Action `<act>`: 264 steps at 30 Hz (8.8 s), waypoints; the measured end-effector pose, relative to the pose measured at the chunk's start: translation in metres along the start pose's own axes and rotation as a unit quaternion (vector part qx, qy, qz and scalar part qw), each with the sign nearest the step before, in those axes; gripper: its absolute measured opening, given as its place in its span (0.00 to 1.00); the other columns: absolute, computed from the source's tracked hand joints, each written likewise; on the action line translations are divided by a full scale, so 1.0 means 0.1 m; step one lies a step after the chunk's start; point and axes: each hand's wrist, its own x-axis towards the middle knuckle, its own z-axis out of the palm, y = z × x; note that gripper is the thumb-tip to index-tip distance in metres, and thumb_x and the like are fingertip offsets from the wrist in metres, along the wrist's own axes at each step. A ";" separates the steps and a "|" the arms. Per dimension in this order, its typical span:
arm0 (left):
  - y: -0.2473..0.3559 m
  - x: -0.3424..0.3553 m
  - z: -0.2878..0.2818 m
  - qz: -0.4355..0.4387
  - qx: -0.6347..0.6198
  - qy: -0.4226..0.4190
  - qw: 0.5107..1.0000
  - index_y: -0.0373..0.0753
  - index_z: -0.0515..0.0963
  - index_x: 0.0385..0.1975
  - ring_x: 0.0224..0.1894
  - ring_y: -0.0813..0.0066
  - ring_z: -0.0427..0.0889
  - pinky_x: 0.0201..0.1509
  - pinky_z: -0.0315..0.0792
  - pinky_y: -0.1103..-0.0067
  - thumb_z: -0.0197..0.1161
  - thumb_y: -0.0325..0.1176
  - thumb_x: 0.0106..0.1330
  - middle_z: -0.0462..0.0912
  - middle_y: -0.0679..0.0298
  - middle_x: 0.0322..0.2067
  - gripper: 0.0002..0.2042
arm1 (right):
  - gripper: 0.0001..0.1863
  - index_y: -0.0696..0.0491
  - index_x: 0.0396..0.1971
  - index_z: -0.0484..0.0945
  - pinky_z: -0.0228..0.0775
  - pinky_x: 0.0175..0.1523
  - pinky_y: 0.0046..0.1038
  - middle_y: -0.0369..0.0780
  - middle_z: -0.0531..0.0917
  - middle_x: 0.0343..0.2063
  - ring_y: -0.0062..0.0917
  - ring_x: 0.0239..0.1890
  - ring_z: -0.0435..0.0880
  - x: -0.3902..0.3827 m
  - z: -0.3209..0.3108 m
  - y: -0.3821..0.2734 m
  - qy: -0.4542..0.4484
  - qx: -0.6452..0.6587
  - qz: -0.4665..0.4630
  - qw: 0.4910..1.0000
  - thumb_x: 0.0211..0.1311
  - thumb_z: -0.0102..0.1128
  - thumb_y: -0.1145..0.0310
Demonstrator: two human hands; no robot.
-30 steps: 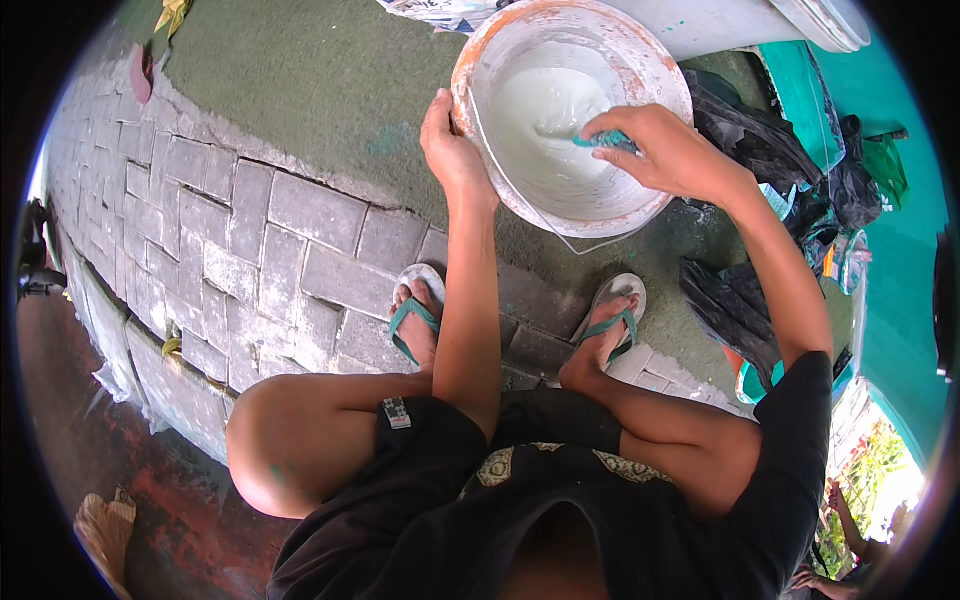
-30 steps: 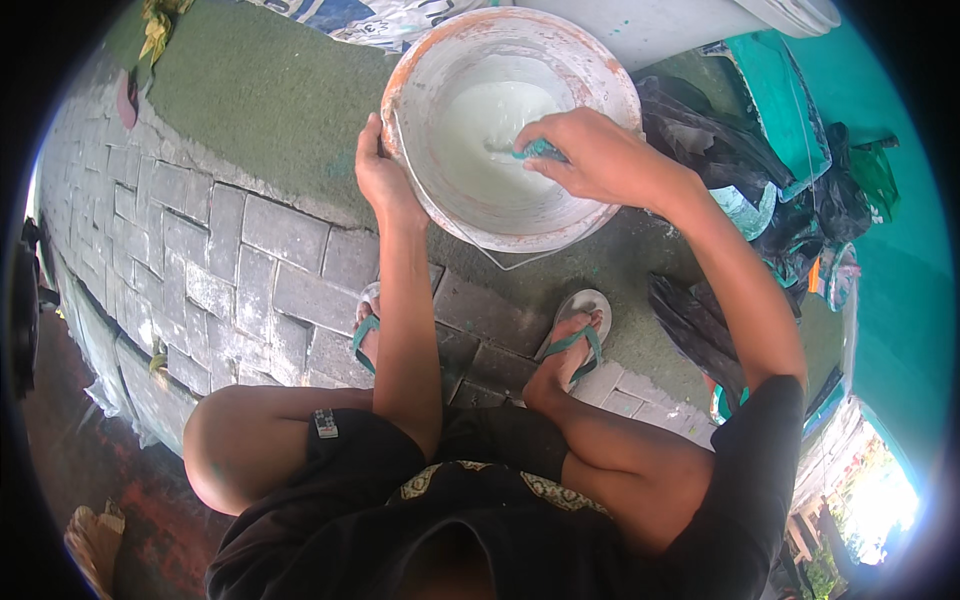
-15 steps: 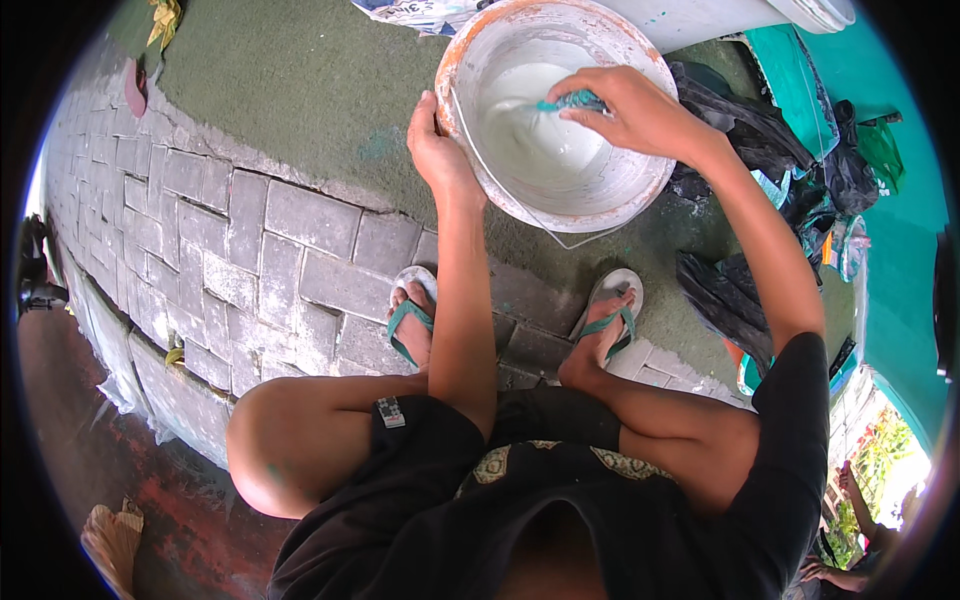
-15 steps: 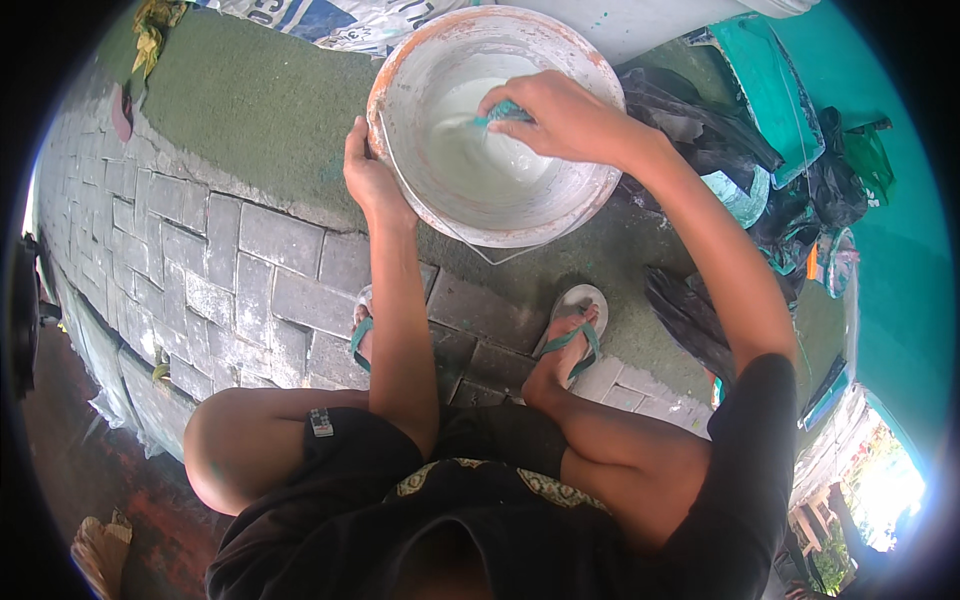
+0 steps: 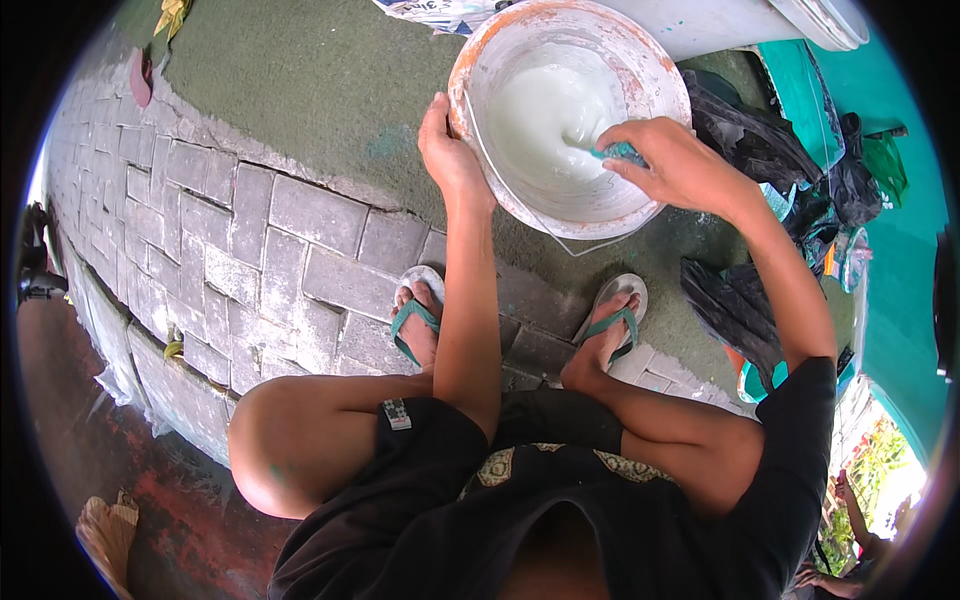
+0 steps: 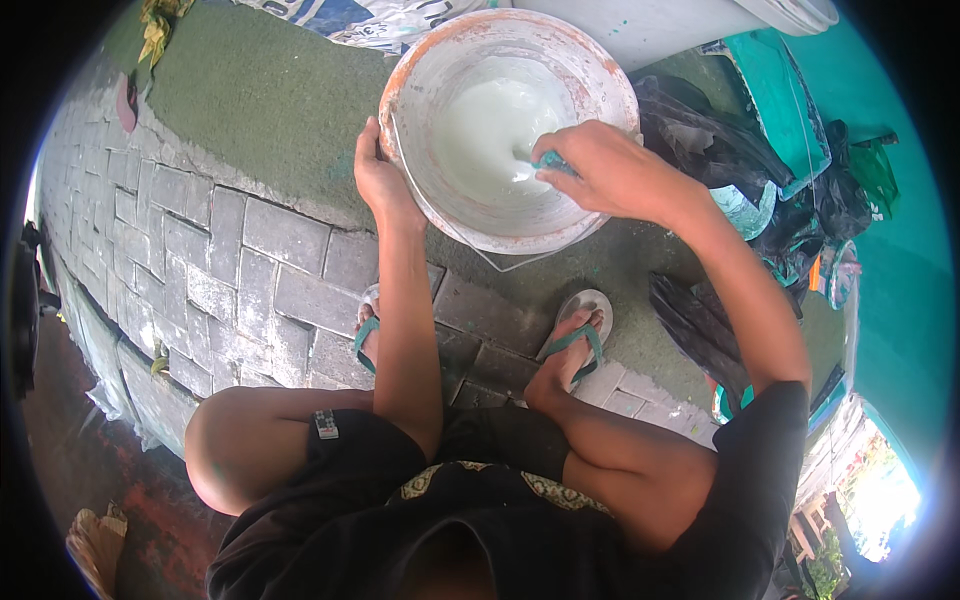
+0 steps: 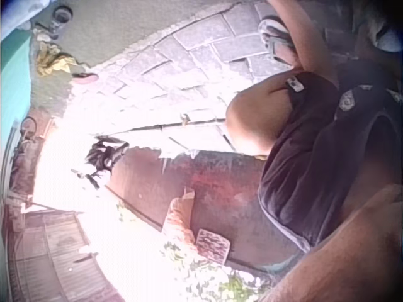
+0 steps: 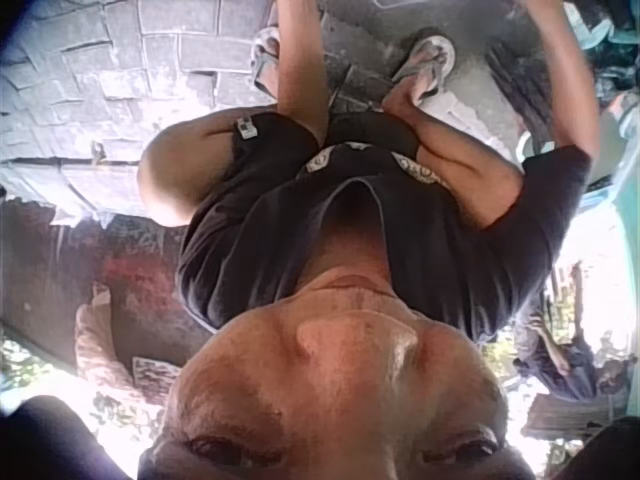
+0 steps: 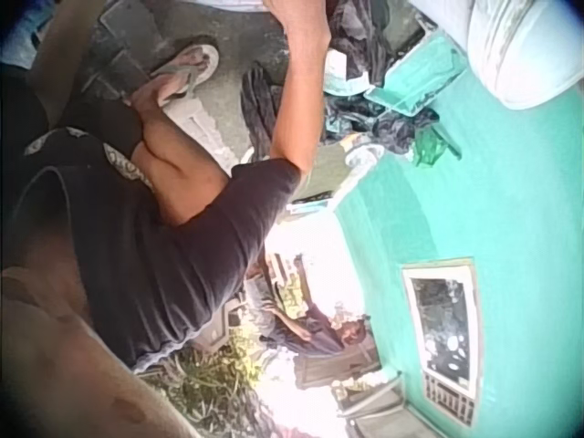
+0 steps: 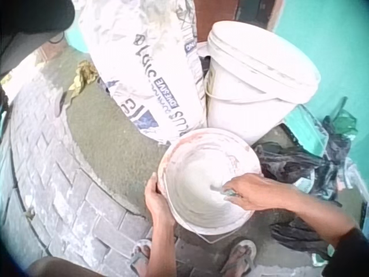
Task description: The person stirs white liquid in a bucket using a plastic cup and then mixes green paint in a separate bucket using their hand.
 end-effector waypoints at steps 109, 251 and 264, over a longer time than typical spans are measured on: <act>0.04 0.01 -0.02 0.003 0.006 0.008 1.000 0.32 0.76 0.44 0.40 0.67 0.82 0.47 0.75 0.70 0.45 0.39 0.73 0.82 0.56 0.41 0.17 | 0.13 0.60 0.41 0.80 0.71 0.43 0.40 0.51 0.82 0.30 0.47 0.33 0.80 0.20 -0.01 0.01 0.011 -0.033 0.034 0.999 0.64 0.60 0.66; 1.95 -2.58 2.04 -0.069 0.352 -0.777 0.518 0.32 0.68 0.53 0.34 0.59 0.79 0.33 0.75 0.71 0.67 0.40 0.60 0.75 0.54 0.38 0.26 | 0.12 0.52 0.37 0.83 0.62 0.50 0.40 0.43 0.84 0.31 0.37 0.41 0.81 0.31 0.09 0.32 0.102 0.002 -0.151 0.983 0.57 0.65 0.62; 2.14 -2.43 1.40 0.005 0.260 -0.785 0.562 0.34 0.61 0.32 0.32 0.51 0.71 0.32 0.68 0.63 0.62 0.28 0.51 0.62 0.53 0.35 0.16 | 0.09 0.56 0.33 0.81 0.63 0.49 0.37 0.42 0.79 0.31 0.36 0.40 0.77 0.41 0.15 0.23 0.123 -0.144 -0.163 0.968 0.50 0.67 0.73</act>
